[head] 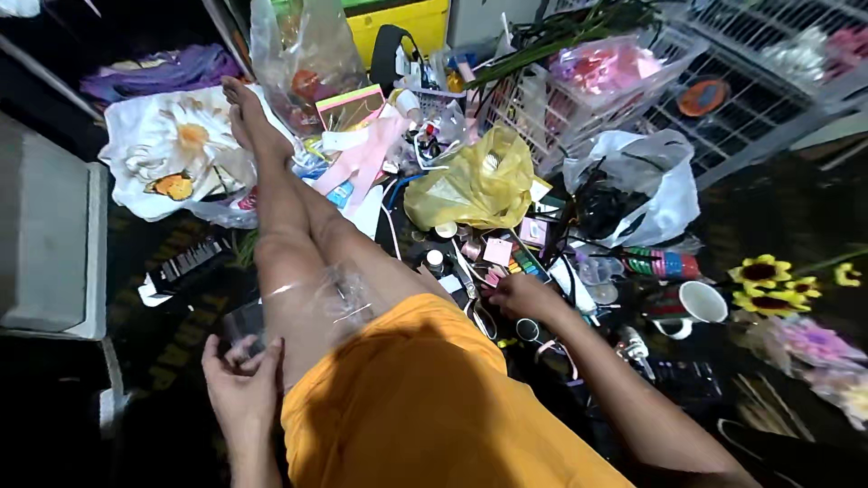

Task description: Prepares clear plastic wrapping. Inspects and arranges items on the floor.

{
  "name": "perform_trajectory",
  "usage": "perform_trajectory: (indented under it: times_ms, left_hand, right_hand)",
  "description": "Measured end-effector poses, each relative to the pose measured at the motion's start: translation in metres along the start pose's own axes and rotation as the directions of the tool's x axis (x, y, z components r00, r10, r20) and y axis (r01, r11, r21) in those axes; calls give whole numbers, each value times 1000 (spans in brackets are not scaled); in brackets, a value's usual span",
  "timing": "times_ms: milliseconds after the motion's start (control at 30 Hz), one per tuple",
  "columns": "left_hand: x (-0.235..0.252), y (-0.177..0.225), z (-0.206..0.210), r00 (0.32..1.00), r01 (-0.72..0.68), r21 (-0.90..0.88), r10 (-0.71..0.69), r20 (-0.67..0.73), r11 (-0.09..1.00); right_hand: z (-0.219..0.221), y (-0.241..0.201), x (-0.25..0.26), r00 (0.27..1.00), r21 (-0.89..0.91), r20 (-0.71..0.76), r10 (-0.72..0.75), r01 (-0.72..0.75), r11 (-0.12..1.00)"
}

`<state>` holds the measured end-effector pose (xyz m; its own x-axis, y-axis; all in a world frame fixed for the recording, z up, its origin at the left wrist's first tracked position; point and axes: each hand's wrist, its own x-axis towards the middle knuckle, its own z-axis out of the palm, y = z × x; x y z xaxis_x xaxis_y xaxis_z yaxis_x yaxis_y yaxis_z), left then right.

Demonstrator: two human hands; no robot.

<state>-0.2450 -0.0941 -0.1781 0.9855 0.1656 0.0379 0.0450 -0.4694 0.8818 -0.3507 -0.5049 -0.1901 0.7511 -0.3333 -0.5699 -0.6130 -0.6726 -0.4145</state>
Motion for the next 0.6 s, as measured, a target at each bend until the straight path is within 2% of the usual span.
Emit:
perform_trajectory:
  times_ms: [100, 200, 233, 300, 367, 433, 500, 600]
  left_hand:
    - [-11, 5, -2, 972, -216, 327, 235, -20, 920]
    - [-15, 8, 3, 882, -467, 464, 435, 182, 753]
    - [-17, 12, 8, 852, -523, 468, 439, 284, 713]
    - [-21, 21, 19, 802, -576, 491, 334, 495, 654]
    - [-22, 22, 31, 743, -631, 464, 313, 591, 622]
    - [-25, 25, 38, 717, -635, 454, 258, 648, 625]
    - [-28, 29, 44, 728, -598, 456, 208, 653, 660]
    - [-30, 20, 54, 774, -593, 460, 309, 553, 661]
  right_hand:
    - [51, -2, 4, 995, -120, 11, 98, -96, 988]
    - [85, -9, 6, 988, -185, -33, 150, -154, 971]
    - [93, -10, 8, 987, -189, -57, 153, -161, 969]
    - [105, -6, 14, 982, -154, -126, 142, -161, 975]
    - [110, -2, 18, 975, -95, -188, 115, -135, 986]
    - [112, 5, 21, 970, -49, -227, 87, -100, 994]
    - [111, 11, 22, 964, -11, -258, 65, -70, 998]
    - [106, 8, 21, 949, -16, -289, 127, -138, 990]
